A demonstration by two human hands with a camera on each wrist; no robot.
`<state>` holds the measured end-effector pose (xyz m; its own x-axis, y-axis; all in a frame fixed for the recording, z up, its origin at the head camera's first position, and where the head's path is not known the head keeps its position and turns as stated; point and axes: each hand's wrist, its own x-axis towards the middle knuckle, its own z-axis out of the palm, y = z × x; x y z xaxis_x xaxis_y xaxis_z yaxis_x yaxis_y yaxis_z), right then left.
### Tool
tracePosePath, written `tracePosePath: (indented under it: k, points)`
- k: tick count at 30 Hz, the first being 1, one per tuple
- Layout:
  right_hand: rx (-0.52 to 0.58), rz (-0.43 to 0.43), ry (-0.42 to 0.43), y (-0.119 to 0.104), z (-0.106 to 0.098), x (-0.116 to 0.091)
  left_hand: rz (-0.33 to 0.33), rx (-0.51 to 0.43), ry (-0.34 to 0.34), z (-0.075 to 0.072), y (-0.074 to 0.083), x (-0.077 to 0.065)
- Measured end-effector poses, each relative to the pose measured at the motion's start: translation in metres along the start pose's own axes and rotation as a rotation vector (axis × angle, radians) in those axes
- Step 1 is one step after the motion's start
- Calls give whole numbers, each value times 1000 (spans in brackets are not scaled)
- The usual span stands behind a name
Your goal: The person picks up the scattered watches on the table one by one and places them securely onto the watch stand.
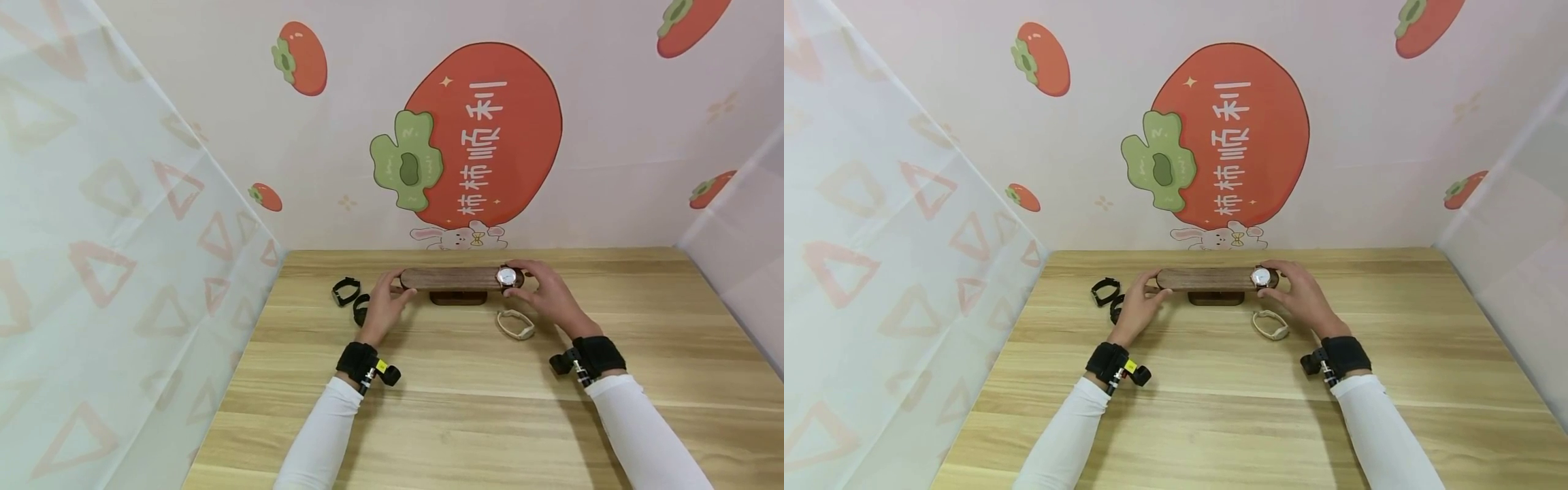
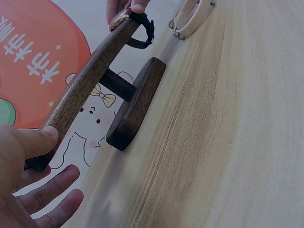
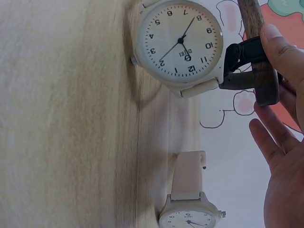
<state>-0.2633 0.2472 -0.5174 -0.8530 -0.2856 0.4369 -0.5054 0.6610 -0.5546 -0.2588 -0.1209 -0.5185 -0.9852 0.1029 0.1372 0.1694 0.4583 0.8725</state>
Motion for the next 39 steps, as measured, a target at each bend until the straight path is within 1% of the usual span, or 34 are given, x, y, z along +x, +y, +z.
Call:
tracePosePath:
  k: [7,16,27,32,39]
  points:
    - [18,-10,8,-1,1,1,-8,7,3,0,3,-1]
    - [41,0,-9,-7,8,3,-5,-2,-4,0,0,-1]
    - [40,56,-53,-18,14,10,-4,2,-5,1,0,-1]
    - [35,21,-40,-21,18,13,-13,8,-6,1,1,0]
    - [16,-29,-7,-23,26,17,-6,21,0,0,1,0]
